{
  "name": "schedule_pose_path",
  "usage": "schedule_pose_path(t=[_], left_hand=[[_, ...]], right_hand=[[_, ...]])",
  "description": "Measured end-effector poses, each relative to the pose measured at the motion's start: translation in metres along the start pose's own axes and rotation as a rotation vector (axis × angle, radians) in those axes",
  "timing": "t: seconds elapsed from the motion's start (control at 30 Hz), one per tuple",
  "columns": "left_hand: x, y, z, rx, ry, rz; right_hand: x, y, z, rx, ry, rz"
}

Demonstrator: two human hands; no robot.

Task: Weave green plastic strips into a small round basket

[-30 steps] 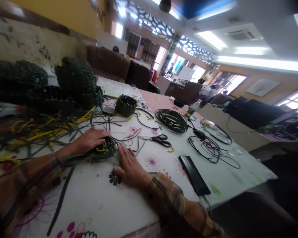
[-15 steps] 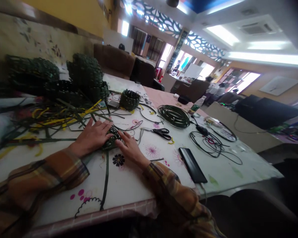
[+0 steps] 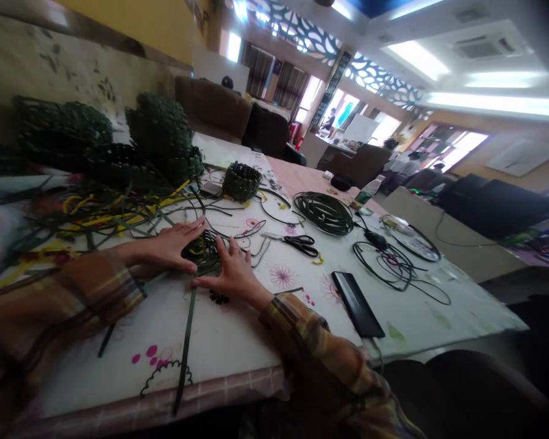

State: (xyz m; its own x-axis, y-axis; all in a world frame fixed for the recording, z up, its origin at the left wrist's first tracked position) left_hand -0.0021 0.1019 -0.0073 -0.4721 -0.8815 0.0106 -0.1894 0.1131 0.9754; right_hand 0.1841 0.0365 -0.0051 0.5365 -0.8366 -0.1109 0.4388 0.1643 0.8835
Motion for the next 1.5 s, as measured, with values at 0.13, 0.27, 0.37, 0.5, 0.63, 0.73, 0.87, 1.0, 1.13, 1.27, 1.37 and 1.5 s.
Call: schedule_pose_path(t=[0.13, 0.27, 0.37, 0.5, 0.63, 0.73, 0.87, 1.0, 1.13, 1.27, 1.37, 1.5], left_hand=[[0.000, -0.003, 0.011, 0.042, -0.057, 0.113], [0.003, -0.005, 0.008, -0.021, -0.076, 0.173], [0.007, -0.008, 0.003, -0.086, -0.041, 0.156], [0.014, -0.011, -0.002, -0.095, -0.052, 0.059], [0.018, -0.016, 0.001, -0.055, -0.077, -0.013], [0.017, -0.020, 0.005, -0.025, -0.092, -0.033], [0.015, -0.024, 0.010, -0.005, -0.118, -0.055], [0.017, -0.024, 0.010, 0.013, -0.129, -0.104], [0.022, -0.017, 0.004, 0.012, -0.152, -0.137], [0.026, -0.009, 0.001, -0.025, -0.086, -0.124], [0.027, -0.007, 0.004, -0.094, 0.037, -0.132], [0.026, -0.008, 0.009, -0.069, 0.062, -0.092]], right_hand=[[0.000, 0.000, 0.002, 0.023, 0.002, -0.003], [0.000, -0.001, 0.003, 0.030, 0.015, 0.006], [0.001, -0.004, 0.003, 0.046, 0.017, -0.012], [0.002, -0.007, 0.003, 0.066, 0.023, -0.037], [0.002, -0.009, 0.003, 0.061, 0.044, -0.051], [0.001, -0.011, 0.002, 0.063, 0.057, -0.061], [0.001, -0.013, 0.001, 0.073, 0.065, -0.092], [0.001, -0.014, 0.001, 0.084, 0.073, -0.106], [0.002, -0.012, 0.002, 0.097, 0.068, -0.108], [0.003, -0.013, 0.001, 0.118, 0.068, -0.110], [0.002, -0.015, 0.000, 0.122, 0.083, -0.119], [0.002, -0.014, 0.000, 0.105, 0.075, -0.113]])
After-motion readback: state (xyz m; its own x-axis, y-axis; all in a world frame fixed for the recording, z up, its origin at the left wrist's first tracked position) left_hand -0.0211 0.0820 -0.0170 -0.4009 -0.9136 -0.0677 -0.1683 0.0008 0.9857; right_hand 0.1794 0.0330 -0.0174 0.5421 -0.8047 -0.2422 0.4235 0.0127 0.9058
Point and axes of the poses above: each hand's wrist, its own x-axis away from the middle knuckle, its own y-axis out of the back of the hand, z = x × y, the point moved 4 cm from there along -x, towards the middle knuckle, and after that the axes turned 14 degrees about y, right-handed, at the moved point
